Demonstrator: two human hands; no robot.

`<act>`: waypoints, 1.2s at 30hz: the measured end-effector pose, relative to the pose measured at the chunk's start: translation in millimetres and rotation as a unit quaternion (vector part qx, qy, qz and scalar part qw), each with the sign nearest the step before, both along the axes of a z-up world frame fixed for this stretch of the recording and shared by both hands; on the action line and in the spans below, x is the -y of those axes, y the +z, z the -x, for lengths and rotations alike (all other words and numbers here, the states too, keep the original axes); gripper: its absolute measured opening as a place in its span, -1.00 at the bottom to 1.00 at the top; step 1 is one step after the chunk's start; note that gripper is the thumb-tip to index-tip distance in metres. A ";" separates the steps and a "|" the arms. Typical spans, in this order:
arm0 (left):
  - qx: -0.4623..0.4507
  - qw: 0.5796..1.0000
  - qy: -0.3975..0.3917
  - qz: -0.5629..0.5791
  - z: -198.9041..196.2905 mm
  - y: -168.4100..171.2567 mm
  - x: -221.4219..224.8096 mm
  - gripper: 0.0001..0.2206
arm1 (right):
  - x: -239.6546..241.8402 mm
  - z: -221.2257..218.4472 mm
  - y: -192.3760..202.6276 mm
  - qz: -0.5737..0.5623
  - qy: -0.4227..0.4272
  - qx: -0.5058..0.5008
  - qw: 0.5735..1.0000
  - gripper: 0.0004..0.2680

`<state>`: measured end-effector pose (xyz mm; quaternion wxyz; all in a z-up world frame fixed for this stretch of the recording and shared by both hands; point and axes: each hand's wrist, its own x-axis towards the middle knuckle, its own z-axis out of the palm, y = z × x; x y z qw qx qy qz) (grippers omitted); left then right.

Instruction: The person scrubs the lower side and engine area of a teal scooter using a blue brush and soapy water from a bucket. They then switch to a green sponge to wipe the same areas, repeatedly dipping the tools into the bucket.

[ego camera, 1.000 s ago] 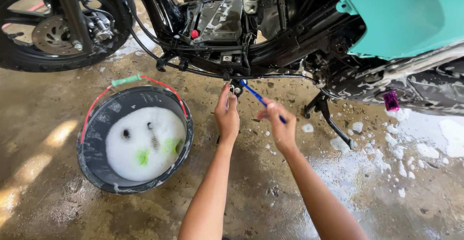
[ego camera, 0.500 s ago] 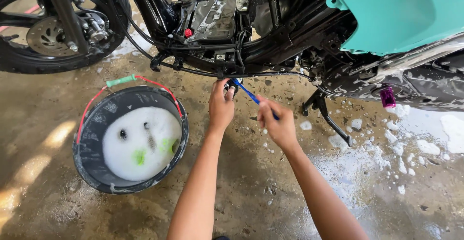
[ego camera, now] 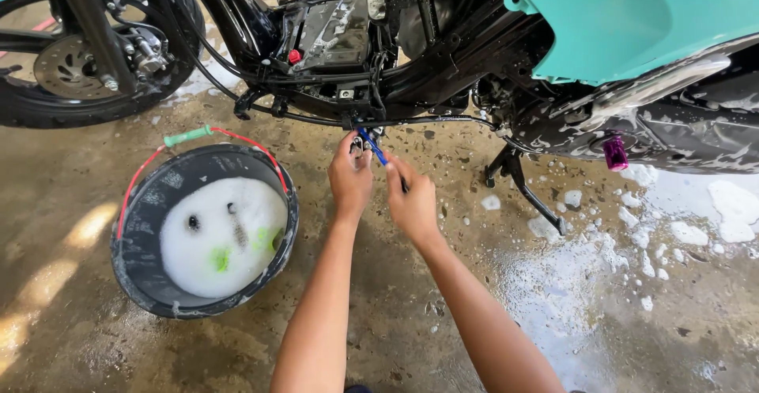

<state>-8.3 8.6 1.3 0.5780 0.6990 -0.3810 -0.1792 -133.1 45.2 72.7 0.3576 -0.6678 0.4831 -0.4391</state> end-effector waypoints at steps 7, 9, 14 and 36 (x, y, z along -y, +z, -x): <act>-0.069 0.997 -0.006 0.018 6.7 22.0 -15.8 -0.54 | -18.6 19.2 -43.2 -0.034 0.058 0.029 0.997 -0.75; -0.095 0.994 -0.042 0.021 12.6 37.1 -24.4 -0.51 | -22.7 28.4 -89.8 -0.189 0.076 0.096 0.974 -0.82; -0.075 0.995 -0.062 -0.016 17.5 29.0 -23.9 -0.48 | -28.1 9.5 -84.7 -0.372 0.002 0.336 0.865 -0.83; -0.222 0.963 -0.146 0.048 1.2 11.1 -14.0 -0.48 | -12.0 -1.4 -30.1 -0.537 0.118 0.453 0.702 -0.76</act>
